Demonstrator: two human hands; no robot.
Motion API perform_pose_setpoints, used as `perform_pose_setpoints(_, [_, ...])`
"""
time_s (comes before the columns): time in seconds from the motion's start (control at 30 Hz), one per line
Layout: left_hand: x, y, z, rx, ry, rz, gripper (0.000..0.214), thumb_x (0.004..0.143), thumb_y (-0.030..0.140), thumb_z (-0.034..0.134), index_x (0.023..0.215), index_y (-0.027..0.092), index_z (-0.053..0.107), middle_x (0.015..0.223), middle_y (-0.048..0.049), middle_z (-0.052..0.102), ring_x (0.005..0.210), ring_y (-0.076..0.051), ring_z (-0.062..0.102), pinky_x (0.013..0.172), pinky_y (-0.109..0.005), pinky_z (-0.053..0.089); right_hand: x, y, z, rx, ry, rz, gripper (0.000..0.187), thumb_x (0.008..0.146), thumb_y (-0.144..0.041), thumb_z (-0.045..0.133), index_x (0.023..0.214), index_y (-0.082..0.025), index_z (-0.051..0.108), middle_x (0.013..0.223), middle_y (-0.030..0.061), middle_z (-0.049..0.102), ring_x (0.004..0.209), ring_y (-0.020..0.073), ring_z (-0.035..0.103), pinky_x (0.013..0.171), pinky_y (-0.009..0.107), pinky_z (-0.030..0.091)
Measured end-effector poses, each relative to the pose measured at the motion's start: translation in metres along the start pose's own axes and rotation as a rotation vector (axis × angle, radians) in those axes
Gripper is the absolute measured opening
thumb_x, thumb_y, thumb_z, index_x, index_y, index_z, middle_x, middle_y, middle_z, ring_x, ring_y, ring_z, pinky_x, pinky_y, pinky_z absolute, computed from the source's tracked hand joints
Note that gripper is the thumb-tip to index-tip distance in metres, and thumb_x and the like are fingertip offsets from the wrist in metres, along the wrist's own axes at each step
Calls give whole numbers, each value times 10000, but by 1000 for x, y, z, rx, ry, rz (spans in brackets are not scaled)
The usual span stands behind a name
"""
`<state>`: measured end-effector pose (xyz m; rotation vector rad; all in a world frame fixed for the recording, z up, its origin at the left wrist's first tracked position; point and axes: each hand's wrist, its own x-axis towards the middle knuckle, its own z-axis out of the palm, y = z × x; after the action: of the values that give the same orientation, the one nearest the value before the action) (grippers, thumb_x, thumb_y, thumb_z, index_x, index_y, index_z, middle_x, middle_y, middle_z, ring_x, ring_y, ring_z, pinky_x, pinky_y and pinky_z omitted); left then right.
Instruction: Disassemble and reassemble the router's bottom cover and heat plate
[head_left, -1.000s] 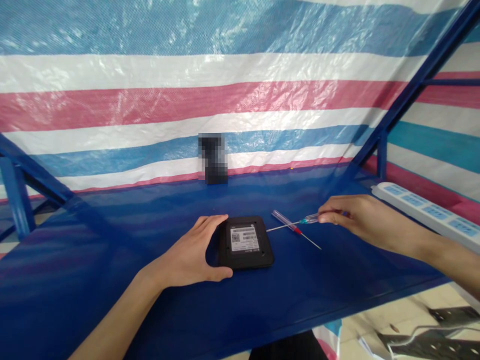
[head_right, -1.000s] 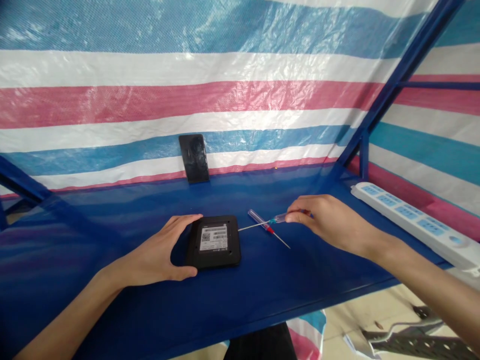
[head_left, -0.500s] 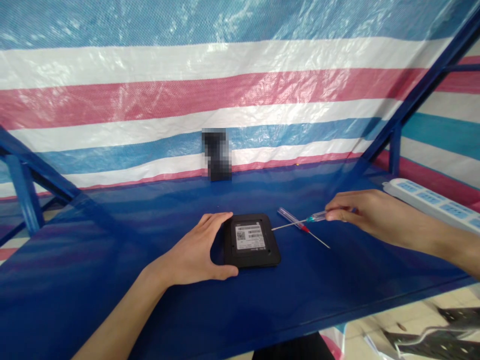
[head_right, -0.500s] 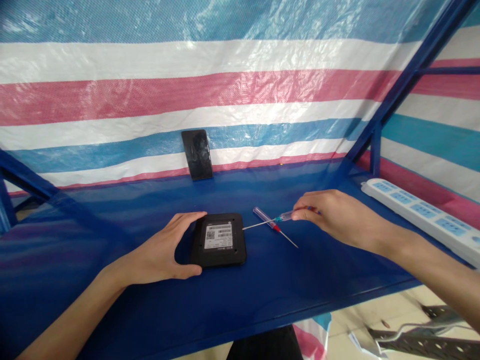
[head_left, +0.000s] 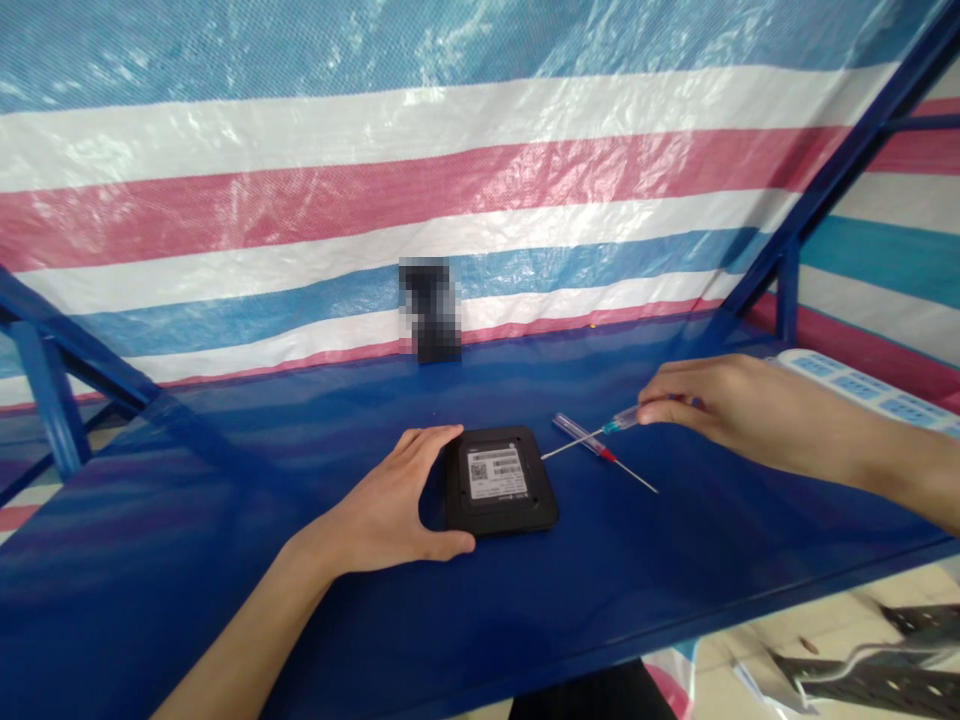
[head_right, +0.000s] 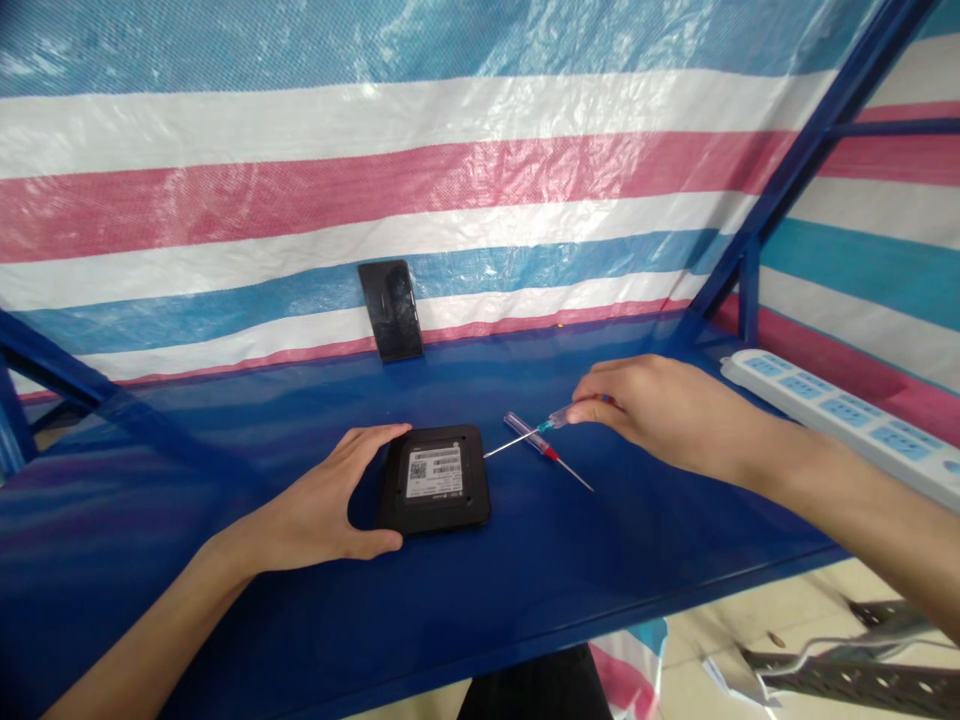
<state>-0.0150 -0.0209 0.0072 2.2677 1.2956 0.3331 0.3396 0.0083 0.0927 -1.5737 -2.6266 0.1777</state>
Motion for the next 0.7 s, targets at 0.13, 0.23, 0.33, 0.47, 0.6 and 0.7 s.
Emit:
perform_pose_setpoints(0.13, [0,2,0,-1,11,-14,936,717,395,784,1505,200,317,1520,-147,441,1420,-374,392,1173,-562,363,13,-26,-20,-90,35,-109,363,990,-440,456,910,-229,740,952,71,773,864,265,724,767,361,486])
perform_pose_setpoints(0.23, [0,2,1,6,7,-26,942,715,392,783,1505,181,314,1515,-154,444,1425,-373,388,1182,-561,352,22,-51,-33,-181,12,-175,349,975,-463,521,829,-229,735,869,63,763,803,241,713,719,332,475])
perform_pose_setpoints(0.33, [0,0,2,10,5,-23,954,725,404,782,1514,188,290,1523,-154,430,1429,-368,380,1184,-564,348,31,-72,-41,-236,-34,-129,339,963,-439,573,787,-210,750,828,60,762,766,223,708,677,304,453])
perform_pose_setpoints(0.47, [1,-2,3,4,-1,-16,954,733,407,782,1514,193,277,1534,-158,410,1442,-362,356,1193,-574,325,41,-82,-45,-232,-36,-99,316,946,-379,615,734,-192,758,742,48,754,684,194,690,609,279,398])
perform_pose_setpoints(0.6, [1,-2,3,-6,-3,-19,961,733,424,786,1514,188,279,1530,-166,414,1446,-366,353,1194,-574,322,44,-79,-46,-181,-57,-90,342,919,-381,635,640,-206,729,627,13,710,563,158,636,549,280,342])
perform_pose_setpoints(0.7, [0,-2,3,-5,-4,-27,964,731,418,787,1519,189,278,1533,-161,411,1453,-364,346,1202,-570,313,41,-67,-46,-81,-78,-44,321,892,-405,641,650,-217,738,617,3,705,559,161,638,543,280,350])
